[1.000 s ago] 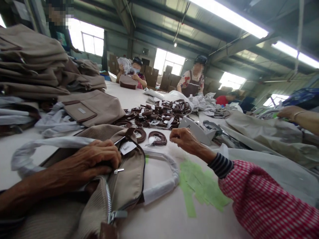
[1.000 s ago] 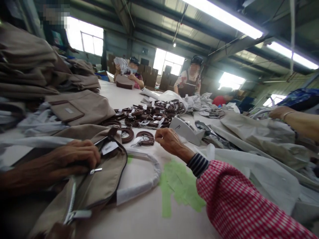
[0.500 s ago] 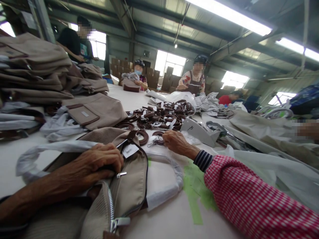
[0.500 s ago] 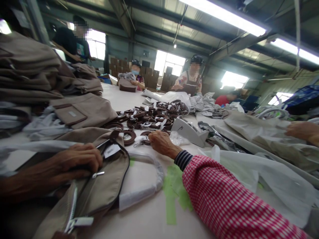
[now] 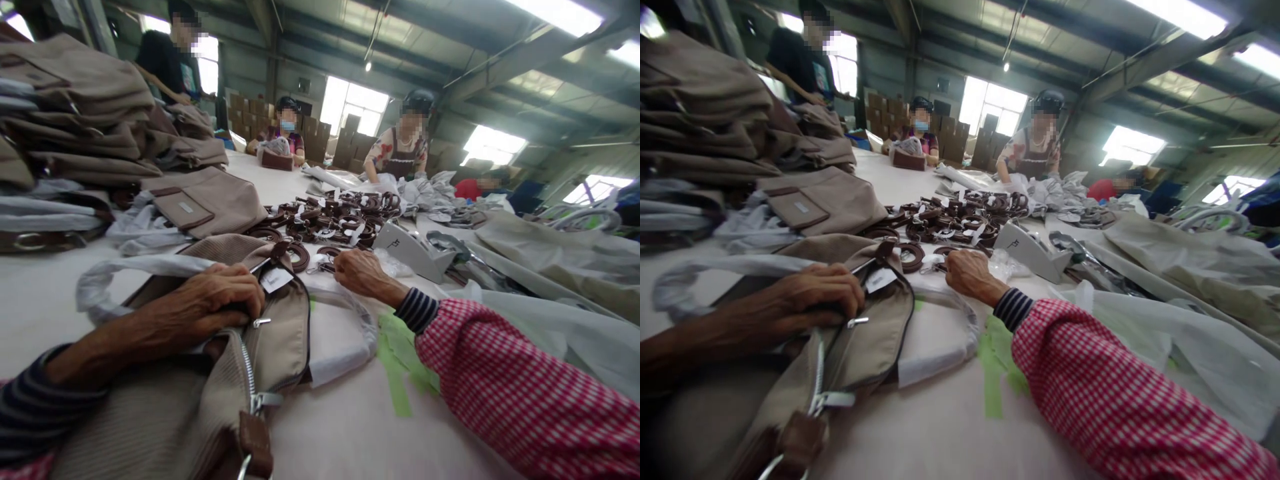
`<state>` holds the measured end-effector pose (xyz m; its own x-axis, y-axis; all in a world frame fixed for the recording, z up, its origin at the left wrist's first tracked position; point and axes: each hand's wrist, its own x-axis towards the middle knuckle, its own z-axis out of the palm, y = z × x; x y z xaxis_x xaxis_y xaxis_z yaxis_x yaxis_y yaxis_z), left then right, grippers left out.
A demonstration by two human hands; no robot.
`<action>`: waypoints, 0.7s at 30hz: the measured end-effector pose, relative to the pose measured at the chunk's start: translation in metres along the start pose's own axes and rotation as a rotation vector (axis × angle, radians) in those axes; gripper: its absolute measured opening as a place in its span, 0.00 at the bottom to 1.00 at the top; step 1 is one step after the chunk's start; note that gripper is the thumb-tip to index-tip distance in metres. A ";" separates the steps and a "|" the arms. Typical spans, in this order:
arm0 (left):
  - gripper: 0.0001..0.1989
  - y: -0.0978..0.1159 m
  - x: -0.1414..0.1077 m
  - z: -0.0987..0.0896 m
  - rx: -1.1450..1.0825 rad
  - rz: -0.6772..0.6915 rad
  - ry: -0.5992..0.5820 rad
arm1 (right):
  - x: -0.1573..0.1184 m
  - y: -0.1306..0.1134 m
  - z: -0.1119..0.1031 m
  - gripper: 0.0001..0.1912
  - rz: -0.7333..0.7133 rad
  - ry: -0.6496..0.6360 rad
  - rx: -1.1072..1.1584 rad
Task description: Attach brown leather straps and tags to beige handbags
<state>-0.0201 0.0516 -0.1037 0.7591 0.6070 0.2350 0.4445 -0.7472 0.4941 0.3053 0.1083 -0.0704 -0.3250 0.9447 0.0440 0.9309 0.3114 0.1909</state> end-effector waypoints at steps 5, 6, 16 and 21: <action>0.08 0.003 0.002 -0.001 -0.009 0.019 0.005 | 0.011 -0.007 0.005 0.11 -0.013 0.010 0.009; 0.08 0.003 0.003 0.000 -0.010 0.020 0.003 | 0.013 -0.009 0.006 0.11 -0.018 0.020 0.005; 0.08 0.004 0.002 0.000 -0.018 0.015 0.016 | 0.001 -0.008 0.007 0.12 -0.023 0.001 -0.031; 0.08 0.003 0.002 0.002 -0.008 0.010 0.025 | -0.005 -0.004 0.009 0.10 -0.002 -0.008 -0.018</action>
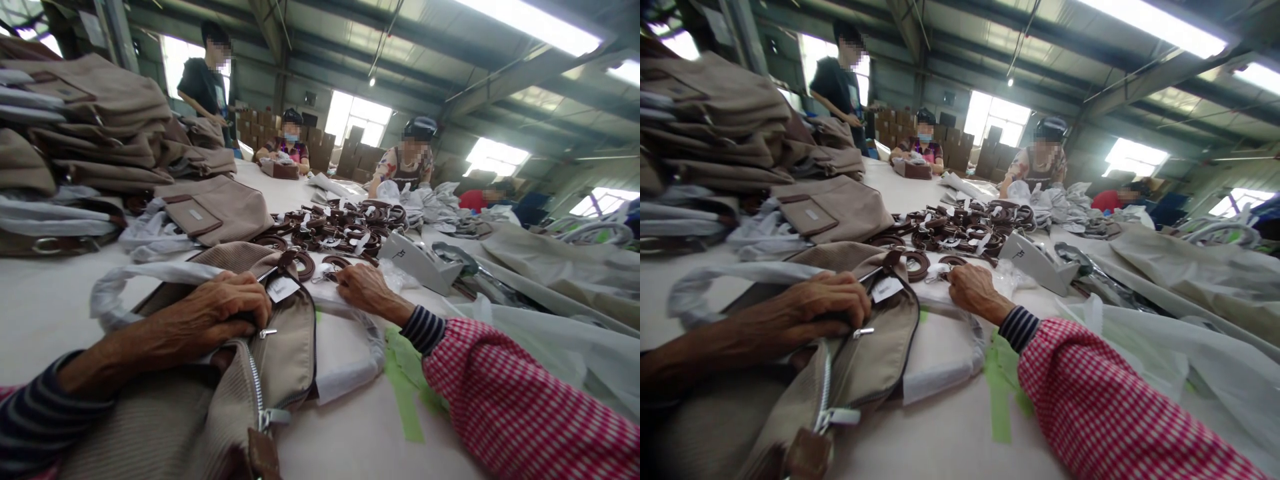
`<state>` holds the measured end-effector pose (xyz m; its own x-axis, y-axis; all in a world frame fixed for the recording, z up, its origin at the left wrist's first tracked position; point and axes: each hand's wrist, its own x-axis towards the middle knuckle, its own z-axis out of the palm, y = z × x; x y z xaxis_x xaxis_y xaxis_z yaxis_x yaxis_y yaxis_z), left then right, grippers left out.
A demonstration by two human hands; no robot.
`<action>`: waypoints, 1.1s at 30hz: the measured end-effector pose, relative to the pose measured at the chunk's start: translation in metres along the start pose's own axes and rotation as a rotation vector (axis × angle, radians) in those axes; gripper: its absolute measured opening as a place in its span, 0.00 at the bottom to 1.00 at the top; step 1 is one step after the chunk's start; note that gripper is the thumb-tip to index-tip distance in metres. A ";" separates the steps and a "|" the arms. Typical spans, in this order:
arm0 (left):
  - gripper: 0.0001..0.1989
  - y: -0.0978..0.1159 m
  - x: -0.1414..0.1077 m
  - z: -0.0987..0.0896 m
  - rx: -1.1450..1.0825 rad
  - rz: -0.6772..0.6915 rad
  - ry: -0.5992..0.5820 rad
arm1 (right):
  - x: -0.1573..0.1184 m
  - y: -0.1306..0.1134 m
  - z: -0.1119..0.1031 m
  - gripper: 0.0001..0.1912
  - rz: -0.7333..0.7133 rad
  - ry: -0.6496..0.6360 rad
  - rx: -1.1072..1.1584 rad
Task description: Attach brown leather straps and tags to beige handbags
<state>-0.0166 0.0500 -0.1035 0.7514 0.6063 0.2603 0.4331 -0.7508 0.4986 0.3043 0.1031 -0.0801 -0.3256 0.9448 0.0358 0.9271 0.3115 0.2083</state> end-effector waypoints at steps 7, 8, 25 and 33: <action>0.07 -0.004 0.000 -0.001 0.001 0.029 -0.021 | 0.000 -0.001 -0.004 0.12 0.024 -0.011 0.024; 0.07 -0.004 0.000 -0.001 0.003 0.027 -0.022 | 0.002 -0.002 -0.004 0.12 0.030 -0.017 0.027; 0.07 -0.001 -0.001 -0.001 0.000 -0.001 -0.014 | -0.005 -0.001 -0.007 0.10 0.023 -0.020 0.029; 0.08 0.001 0.000 0.001 -0.008 -0.029 -0.011 | 0.008 -0.004 -0.003 0.11 0.016 -0.013 0.032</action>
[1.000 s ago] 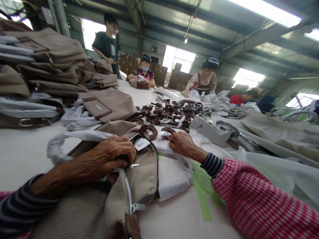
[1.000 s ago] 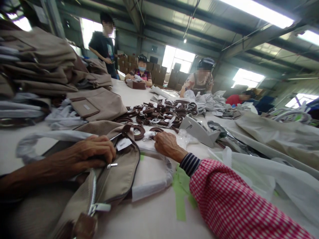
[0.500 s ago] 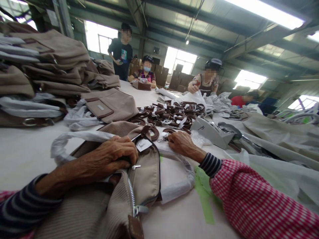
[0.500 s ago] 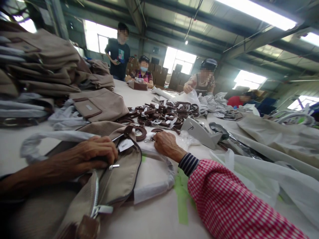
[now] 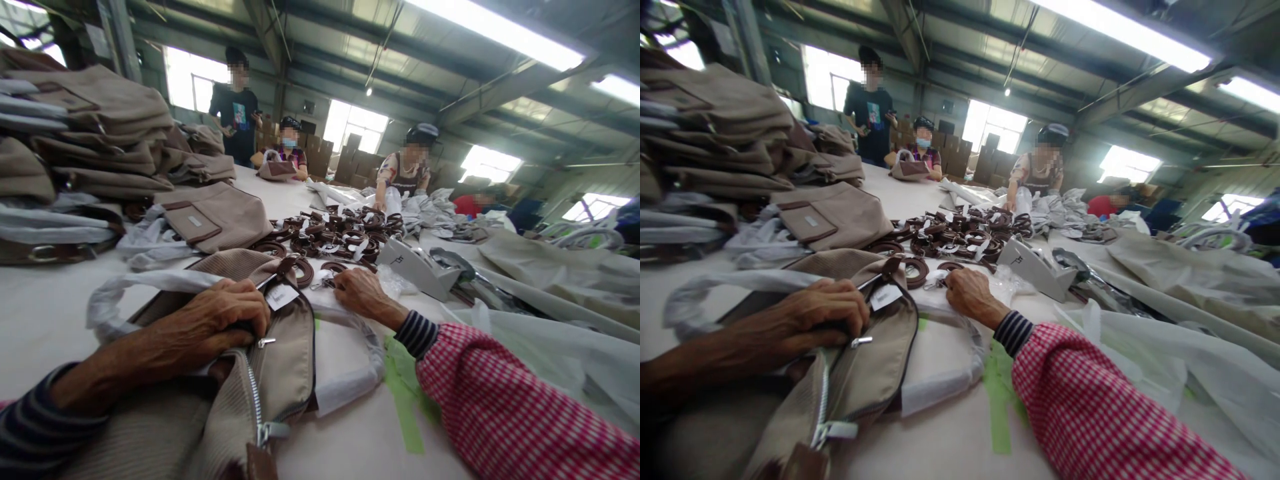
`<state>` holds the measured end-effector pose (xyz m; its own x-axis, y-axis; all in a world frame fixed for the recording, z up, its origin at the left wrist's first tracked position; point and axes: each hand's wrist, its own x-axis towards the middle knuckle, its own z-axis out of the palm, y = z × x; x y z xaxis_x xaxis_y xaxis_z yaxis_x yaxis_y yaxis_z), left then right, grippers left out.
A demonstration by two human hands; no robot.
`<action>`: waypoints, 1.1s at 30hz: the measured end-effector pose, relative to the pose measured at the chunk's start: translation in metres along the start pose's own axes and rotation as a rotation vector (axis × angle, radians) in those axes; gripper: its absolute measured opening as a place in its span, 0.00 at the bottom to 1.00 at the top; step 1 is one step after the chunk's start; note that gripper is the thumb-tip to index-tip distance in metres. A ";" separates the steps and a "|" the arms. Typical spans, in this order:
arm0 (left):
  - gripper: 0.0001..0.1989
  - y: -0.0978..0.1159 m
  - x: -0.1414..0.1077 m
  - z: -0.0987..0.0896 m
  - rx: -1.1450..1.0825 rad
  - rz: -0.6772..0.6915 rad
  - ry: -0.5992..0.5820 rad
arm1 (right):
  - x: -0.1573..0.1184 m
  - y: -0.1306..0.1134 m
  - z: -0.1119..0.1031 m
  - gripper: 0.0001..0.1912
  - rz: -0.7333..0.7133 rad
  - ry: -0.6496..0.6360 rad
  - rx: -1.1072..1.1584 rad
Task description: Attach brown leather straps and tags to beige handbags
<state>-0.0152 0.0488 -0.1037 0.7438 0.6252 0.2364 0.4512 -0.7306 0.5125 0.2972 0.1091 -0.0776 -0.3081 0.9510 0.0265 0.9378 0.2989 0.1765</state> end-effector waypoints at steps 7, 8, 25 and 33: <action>0.05 -0.005 0.004 -0.005 0.019 0.036 -0.078 | 0.014 -0.003 0.014 0.17 -0.139 0.077 -0.020; 0.05 -0.005 0.005 -0.007 0.021 0.040 -0.091 | 0.015 -0.002 0.015 0.19 -0.172 0.090 -0.024; 0.06 0.000 0.006 -0.008 0.041 0.010 -0.090 | 0.037 0.003 0.016 0.16 -0.258 0.102 -0.051; 0.06 -0.002 0.004 -0.006 0.036 0.013 -0.077 | 0.042 -0.003 0.007 0.15 -0.291 0.069 -0.019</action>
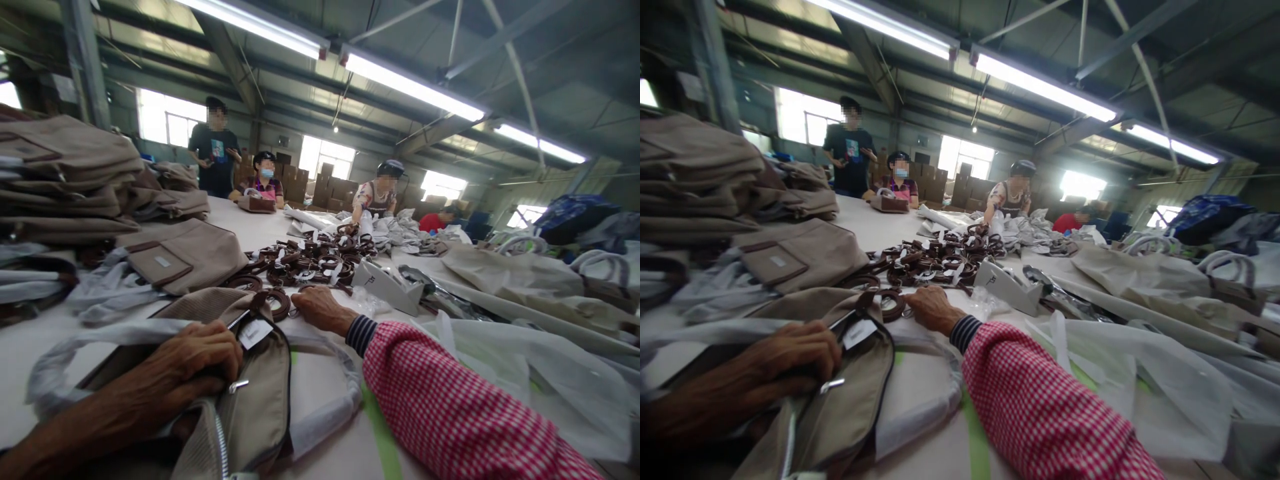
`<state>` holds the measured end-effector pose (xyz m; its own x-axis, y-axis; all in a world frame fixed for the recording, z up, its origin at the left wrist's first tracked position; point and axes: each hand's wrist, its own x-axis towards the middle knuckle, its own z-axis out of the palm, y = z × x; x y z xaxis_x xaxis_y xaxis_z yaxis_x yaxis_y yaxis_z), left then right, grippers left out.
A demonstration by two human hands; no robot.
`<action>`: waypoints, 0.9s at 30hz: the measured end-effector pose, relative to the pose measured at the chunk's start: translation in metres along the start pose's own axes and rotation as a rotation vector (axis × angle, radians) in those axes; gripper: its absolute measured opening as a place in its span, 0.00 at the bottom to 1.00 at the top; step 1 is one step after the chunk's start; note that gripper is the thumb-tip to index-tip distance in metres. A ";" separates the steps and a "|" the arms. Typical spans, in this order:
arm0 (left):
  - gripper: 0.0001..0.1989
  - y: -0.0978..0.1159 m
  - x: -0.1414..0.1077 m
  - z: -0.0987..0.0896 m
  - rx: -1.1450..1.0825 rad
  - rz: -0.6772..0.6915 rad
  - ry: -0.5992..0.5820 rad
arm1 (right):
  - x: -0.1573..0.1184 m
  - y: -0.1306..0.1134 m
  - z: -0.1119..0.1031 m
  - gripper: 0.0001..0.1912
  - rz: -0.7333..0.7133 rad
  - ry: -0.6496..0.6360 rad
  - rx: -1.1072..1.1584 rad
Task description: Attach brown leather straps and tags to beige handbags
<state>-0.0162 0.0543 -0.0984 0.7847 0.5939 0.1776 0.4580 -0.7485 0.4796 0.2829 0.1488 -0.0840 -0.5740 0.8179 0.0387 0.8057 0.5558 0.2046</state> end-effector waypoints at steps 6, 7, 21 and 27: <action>0.07 -0.007 0.000 0.012 -0.033 0.062 0.108 | -0.034 0.012 -0.015 0.10 0.084 0.118 0.096; 0.07 -0.006 0.000 0.012 -0.037 0.052 0.109 | -0.045 0.013 -0.018 0.09 0.089 0.160 0.161; 0.09 0.017 -0.002 -0.003 0.050 0.072 0.198 | -0.114 -0.082 -0.058 0.12 -0.324 0.080 0.320; 0.07 0.008 -0.001 0.002 0.088 0.105 0.218 | -0.087 -0.085 -0.043 0.10 -0.351 0.106 0.445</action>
<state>-0.0124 0.0474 -0.0968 0.7256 0.5543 0.4078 0.4212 -0.8263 0.3738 0.2583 0.0243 -0.0626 -0.8114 0.5662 0.1450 0.5347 0.8193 -0.2071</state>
